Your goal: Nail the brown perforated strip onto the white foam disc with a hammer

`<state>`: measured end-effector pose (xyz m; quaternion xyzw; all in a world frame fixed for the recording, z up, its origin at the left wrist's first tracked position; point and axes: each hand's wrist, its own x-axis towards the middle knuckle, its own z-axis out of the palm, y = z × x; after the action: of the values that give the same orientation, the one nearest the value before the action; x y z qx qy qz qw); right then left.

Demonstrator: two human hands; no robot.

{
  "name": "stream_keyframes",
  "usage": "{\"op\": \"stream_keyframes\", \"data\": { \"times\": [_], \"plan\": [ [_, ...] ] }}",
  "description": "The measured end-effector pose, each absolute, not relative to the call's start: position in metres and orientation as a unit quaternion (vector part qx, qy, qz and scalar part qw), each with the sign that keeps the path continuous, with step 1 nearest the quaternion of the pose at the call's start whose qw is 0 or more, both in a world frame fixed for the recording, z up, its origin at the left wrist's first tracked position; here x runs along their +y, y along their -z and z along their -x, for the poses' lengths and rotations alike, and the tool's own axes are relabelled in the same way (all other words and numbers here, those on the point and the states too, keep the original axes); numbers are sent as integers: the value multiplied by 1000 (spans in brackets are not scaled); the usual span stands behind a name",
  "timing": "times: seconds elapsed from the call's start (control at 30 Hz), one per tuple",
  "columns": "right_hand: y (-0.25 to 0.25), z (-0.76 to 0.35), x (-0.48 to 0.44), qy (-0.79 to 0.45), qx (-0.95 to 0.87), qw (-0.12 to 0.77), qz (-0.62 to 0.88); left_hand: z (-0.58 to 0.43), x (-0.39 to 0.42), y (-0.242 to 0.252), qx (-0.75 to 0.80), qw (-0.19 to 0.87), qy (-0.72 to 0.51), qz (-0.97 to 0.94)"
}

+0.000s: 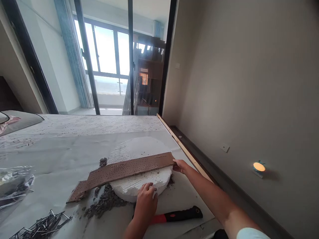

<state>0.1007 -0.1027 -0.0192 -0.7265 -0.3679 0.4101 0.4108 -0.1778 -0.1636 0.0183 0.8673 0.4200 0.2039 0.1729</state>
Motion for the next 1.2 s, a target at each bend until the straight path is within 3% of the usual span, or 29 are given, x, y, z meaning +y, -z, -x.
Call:
{"op": "stream_keyframes", "data": {
  "times": [0.33, 0.53, 0.7, 0.97, 1.2],
  "plan": [
    [18, -107, -146, -395, -355, 366, 764, 172, -160, -16, 434, 136, -158, -877],
    [-6, -111, -137, -216, -437, 272, 830, 167, -162, -13, 450, 88, -109, -882],
    [-27, -104, -110, -102, -572, 171, 796, 163, -163, -16, 456, 68, -70, -884],
    [-28, -90, -88, -56, -669, 15, 741, 165, -159, -13, 458, 104, -38, -882],
    [-31, -81, -82, -56, -681, 2, 730, 164, -161, -17, 461, 116, -26, -879]
  ]
}}
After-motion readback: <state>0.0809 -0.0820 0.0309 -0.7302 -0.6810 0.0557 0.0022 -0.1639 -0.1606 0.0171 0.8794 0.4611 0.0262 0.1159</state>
